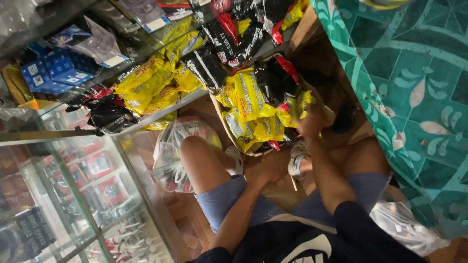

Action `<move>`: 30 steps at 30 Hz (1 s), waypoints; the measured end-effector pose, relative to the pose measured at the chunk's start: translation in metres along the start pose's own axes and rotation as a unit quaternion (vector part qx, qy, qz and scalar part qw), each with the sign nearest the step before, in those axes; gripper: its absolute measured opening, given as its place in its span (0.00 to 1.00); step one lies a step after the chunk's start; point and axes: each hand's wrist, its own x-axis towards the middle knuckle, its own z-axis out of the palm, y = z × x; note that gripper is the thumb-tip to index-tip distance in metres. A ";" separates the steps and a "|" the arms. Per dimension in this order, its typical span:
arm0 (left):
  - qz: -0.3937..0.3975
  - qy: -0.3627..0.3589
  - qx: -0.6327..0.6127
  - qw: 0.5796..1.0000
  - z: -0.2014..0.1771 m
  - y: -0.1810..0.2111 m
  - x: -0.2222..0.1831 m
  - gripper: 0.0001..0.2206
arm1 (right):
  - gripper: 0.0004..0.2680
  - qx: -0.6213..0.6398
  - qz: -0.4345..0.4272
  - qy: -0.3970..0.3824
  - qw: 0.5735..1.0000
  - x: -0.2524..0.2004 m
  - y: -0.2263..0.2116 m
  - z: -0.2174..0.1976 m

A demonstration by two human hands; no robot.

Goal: Sorting and inspecting packaged motorcycle inner tubes in a storage area.

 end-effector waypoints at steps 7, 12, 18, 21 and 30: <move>-0.121 -0.019 -0.037 0.992 -0.041 0.024 -0.026 0.33 | 0.38 -0.190 -0.065 -0.311 0.929 -0.004 -0.066 -0.003; -0.117 -0.017 0.018 0.993 -0.015 0.005 -0.028 0.36 | 0.22 -0.199 -0.039 -0.393 0.897 -0.001 -0.049 0.011; -0.101 0.022 0.065 0.993 -0.001 -0.007 -0.020 0.35 | 0.12 -0.022 -0.088 -0.336 0.937 0.007 -0.042 -0.011; -0.078 0.074 0.081 0.991 0.005 -0.017 -0.013 0.31 | 0.12 0.035 -0.093 -0.315 0.944 0.021 -0.055 -0.037; -0.139 0.109 -0.367 0.913 -0.004 -0.028 0.037 0.29 | 0.14 0.168 0.041 -0.396 0.902 0.011 -0.029 -0.075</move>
